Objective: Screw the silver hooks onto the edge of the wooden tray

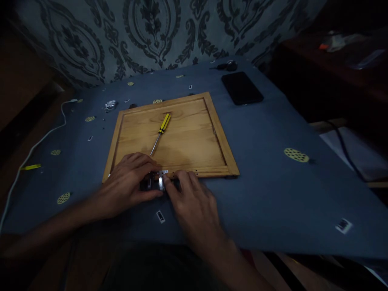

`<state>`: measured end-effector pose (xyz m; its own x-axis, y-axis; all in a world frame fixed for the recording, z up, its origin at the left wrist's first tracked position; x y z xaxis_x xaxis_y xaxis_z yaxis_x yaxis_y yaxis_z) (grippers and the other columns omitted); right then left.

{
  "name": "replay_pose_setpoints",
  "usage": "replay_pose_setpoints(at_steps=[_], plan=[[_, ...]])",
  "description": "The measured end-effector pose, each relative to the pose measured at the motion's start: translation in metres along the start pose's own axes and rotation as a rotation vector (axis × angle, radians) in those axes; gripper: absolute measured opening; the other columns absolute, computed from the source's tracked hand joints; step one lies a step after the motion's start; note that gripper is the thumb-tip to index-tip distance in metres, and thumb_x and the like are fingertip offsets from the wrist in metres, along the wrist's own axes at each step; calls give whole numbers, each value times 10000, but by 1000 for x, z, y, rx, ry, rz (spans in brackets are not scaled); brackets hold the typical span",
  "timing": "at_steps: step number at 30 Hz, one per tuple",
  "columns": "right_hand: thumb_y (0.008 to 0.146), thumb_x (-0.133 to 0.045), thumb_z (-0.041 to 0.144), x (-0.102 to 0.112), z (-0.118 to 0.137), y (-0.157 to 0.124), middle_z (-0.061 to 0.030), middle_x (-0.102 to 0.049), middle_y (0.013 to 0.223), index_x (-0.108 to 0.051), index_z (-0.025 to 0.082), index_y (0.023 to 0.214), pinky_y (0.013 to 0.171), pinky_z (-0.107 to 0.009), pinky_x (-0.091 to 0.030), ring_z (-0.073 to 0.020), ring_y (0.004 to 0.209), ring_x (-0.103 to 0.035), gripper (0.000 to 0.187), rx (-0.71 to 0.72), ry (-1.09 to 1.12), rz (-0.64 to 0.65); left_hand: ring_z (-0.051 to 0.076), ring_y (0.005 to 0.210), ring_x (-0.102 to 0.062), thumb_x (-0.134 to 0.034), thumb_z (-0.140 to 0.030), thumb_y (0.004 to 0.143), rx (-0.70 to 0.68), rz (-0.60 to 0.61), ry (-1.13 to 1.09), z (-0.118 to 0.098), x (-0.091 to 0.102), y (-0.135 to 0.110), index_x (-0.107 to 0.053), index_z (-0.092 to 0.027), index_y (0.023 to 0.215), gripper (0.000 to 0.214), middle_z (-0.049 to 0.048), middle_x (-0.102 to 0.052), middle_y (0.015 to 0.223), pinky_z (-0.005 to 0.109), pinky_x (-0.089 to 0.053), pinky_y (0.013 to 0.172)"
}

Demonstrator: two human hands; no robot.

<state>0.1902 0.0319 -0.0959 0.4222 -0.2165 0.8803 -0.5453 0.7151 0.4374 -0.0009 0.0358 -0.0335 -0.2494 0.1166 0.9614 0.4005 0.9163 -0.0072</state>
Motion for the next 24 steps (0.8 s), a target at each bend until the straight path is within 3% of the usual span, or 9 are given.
replay_pose_setpoints(at_steps=[9, 20, 24], plan=[[934, -542, 38, 0, 0, 0, -110, -701, 1085, -693, 219, 1205, 619, -296, -519, -230, 898, -654, 360, 0, 15, 23, 292, 1096, -619, -824, -414, 861, -5, 17, -14, 1, 1, 1, -687, -158, 1115, 386, 72, -692, 1115, 467, -458, 950], [925, -577, 47, 0, 0, 0, -102, -711, 1090, -708, 244, 1178, 611, -274, -497, -222, 908, -657, 347, -14, -17, 27, 308, 1138, -603, -835, -568, 807, 16, 12, -7, 3, 4, 1, -692, -173, 1078, 499, 88, -701, 1163, 482, -460, 976], [947, -548, 57, 0, -1, -1, -102, -710, 1091, -701, 246, 1208, 622, -280, -506, -220, 907, -656, 357, 4, -2, 6, 302, 1158, -597, -839, -547, 812, 31, 34, -39, 3, 4, 2, -682, -183, 1075, 476, 87, -695, 1187, 475, -463, 986]])
Point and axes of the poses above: each hand's wrist, its own y-axis towards the middle knuckle, its own x-axis out of the back of the hand, z = x × y, the point moved 1 cm from there along y, towards the middle knuckle
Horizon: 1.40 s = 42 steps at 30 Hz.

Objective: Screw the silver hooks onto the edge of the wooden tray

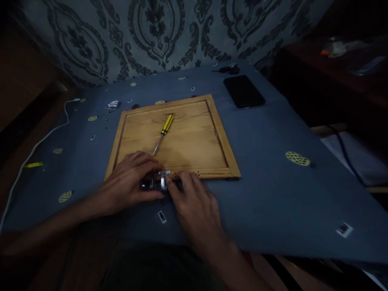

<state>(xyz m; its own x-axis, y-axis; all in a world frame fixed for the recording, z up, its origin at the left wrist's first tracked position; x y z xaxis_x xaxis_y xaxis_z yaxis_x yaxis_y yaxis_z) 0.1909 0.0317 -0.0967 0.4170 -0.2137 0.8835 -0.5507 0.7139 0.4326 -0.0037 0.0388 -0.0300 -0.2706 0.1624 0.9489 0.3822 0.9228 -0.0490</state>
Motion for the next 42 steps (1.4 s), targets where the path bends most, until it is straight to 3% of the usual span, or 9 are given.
replay_pose_setpoints(at_steps=[6, 15, 42], plan=[[965, -517, 59, 0, 0, -1, -111, -696, 1101, -691, 235, 1246, 631, -301, -511, -231, 913, -644, 375, 2, 7, 1, 299, 1161, -586, -806, -504, 858, -13, 27, -20, -4, -3, 0, -673, -181, 1093, 421, 84, -687, 1176, 487, -463, 1005], [963, -520, 54, -1, 0, -1, -99, -712, 1087, -695, 238, 1247, 637, -290, -523, -220, 925, -658, 381, 0, 3, 7, 286, 1141, -593, -788, -431, 892, -37, -38, -29, -3, -9, -2, -655, -193, 1128, 361, 66, -682, 1149, 478, -469, 989], [977, -454, 45, 2, -1, -1, -86, -716, 1044, -691, 241, 1228, 639, -276, -512, -208, 889, -662, 398, 2, -9, -26, 244, 1065, -640, -851, -351, 853, -52, -62, -114, -2, -11, -2, -659, -193, 1101, 351, 40, -706, 1126, 413, -434, 912]])
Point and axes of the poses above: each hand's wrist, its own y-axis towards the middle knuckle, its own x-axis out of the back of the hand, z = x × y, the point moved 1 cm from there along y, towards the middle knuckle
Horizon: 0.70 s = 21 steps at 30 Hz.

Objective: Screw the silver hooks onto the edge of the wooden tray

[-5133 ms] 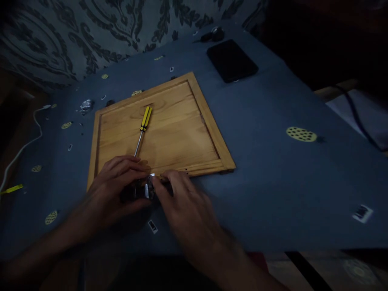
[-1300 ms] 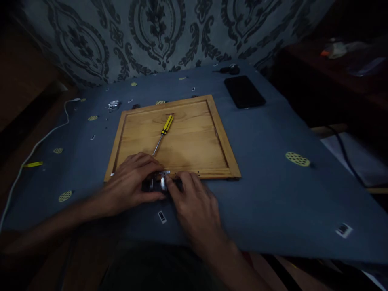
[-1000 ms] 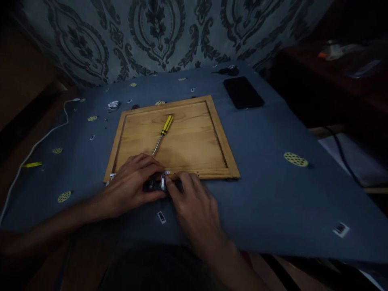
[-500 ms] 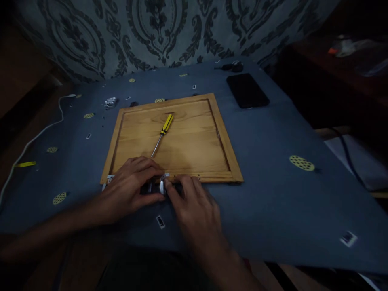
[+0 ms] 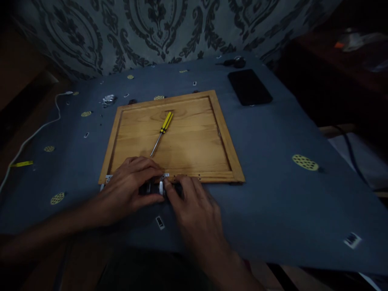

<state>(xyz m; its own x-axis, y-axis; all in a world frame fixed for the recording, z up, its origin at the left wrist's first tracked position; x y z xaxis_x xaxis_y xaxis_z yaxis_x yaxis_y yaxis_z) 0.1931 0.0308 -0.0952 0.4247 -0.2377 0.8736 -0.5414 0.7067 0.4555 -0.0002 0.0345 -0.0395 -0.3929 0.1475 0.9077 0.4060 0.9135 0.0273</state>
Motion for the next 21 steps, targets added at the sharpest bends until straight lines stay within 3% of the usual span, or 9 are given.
replay_pose_setpoints(at_steps=[13, 17, 21], plan=[[969, -414, 34, 1, -5, 1, -103, -743, 1041, -705, 220, 1212, 632, -271, -568, -208, 880, -699, 423, 36, 62, -27, 244, 1066, -644, -863, -339, 842, 6, 6, 10, -1, 2, 1, -655, -194, 1119, 376, 39, -712, 1130, 418, -439, 921], [945, -416, -21, 2, -7, 0, -103, -752, 1031, -682, 163, 1234, 737, -283, -621, -189, 912, -724, 433, -14, 209, -108, 247, 1060, -645, -856, -350, 847, 3, 6, 15, 0, 1, 1, -659, -200, 1097, 352, 37, -717, 1129, 426, -436, 929], [968, -453, -8, 7, -10, 0, -71, -752, 994, -667, 190, 1159, 799, -264, -634, -162, 895, -738, 349, -35, 313, -137, 245, 1073, -646, -855, -361, 847, 1, 6, 3, 0, 0, 1, -653, -195, 1134, 388, 41, -714, 1153, 428, -427, 941]])
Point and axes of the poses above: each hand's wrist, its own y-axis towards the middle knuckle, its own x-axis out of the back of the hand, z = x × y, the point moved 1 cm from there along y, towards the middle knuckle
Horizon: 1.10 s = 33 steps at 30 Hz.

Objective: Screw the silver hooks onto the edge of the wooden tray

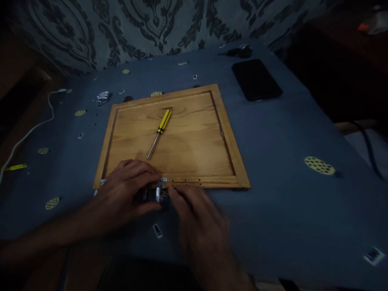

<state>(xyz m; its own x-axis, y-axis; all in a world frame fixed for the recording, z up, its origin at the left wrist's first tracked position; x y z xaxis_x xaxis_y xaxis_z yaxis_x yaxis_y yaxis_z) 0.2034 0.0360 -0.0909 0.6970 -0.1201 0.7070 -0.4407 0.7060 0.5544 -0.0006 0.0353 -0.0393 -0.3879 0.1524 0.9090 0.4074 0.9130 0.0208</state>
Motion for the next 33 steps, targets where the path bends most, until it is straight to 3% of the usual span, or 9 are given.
replay_pose_setpoints(at_steps=[8, 16, 20, 24, 27, 33], plan=[[986, -465, 48, -3, 0, -3, -54, -749, 973, -681, 229, 1119, 745, -269, -632, -164, 860, -741, 312, -22, 55, -25, 256, 1112, -652, -841, -362, 861, 7, -6, -24, 0, 0, 0, -643, -188, 1152, 393, 52, -716, 1177, 435, -415, 961], [1032, -405, 102, -4, 2, 0, -79, -758, 955, -717, 199, 1040, 642, -247, -601, -163, 810, -730, 327, -67, 6, 65, 261, 1116, -649, -854, -370, 847, 1, -17, -45, 1, -1, -2, -631, -191, 1176, 436, 54, -714, 1187, 437, -413, 968], [1005, -406, 46, -2, 3, 0, -96, -757, 987, -706, 159, 1106, 681, -265, -610, -176, 863, -721, 336, 2, 48, 56, 252, 1115, -651, -872, -348, 828, 3, -25, -52, 1, 0, -2, -633, -198, 1160, 436, 42, -709, 1178, 436, -419, 987], [1024, -431, 86, -4, 6, -2, -101, -739, 995, -700, 147, 1142, 693, -325, -605, -208, 863, -694, 300, -46, 63, 66, 253, 1131, -656, -884, -292, 813, -3, -28, -50, 0, 1, 0, -630, -208, 1122, 408, 43, -709, 1182, 428, -436, 978], [1035, -446, 110, -5, 7, -2, -88, -725, 954, -699, 145, 1120, 674, -307, -591, -195, 824, -677, 269, -59, 103, 52, 259, 1113, -667, -883, -288, 812, -13, -31, -44, 0, 2, 1, -628, -217, 1131, 415, 47, -715, 1164, 431, -448, 958], [1002, -476, 38, -4, 5, -8, -87, -729, 1062, -641, 159, 1272, 803, -311, -601, -200, 947, -689, 339, -65, 138, 55, 267, 1112, -672, -867, -305, 832, -36, -35, -50, 1, 2, 2, -627, -220, 1139, 400, 59, -718, 1170, 435, -457, 942]])
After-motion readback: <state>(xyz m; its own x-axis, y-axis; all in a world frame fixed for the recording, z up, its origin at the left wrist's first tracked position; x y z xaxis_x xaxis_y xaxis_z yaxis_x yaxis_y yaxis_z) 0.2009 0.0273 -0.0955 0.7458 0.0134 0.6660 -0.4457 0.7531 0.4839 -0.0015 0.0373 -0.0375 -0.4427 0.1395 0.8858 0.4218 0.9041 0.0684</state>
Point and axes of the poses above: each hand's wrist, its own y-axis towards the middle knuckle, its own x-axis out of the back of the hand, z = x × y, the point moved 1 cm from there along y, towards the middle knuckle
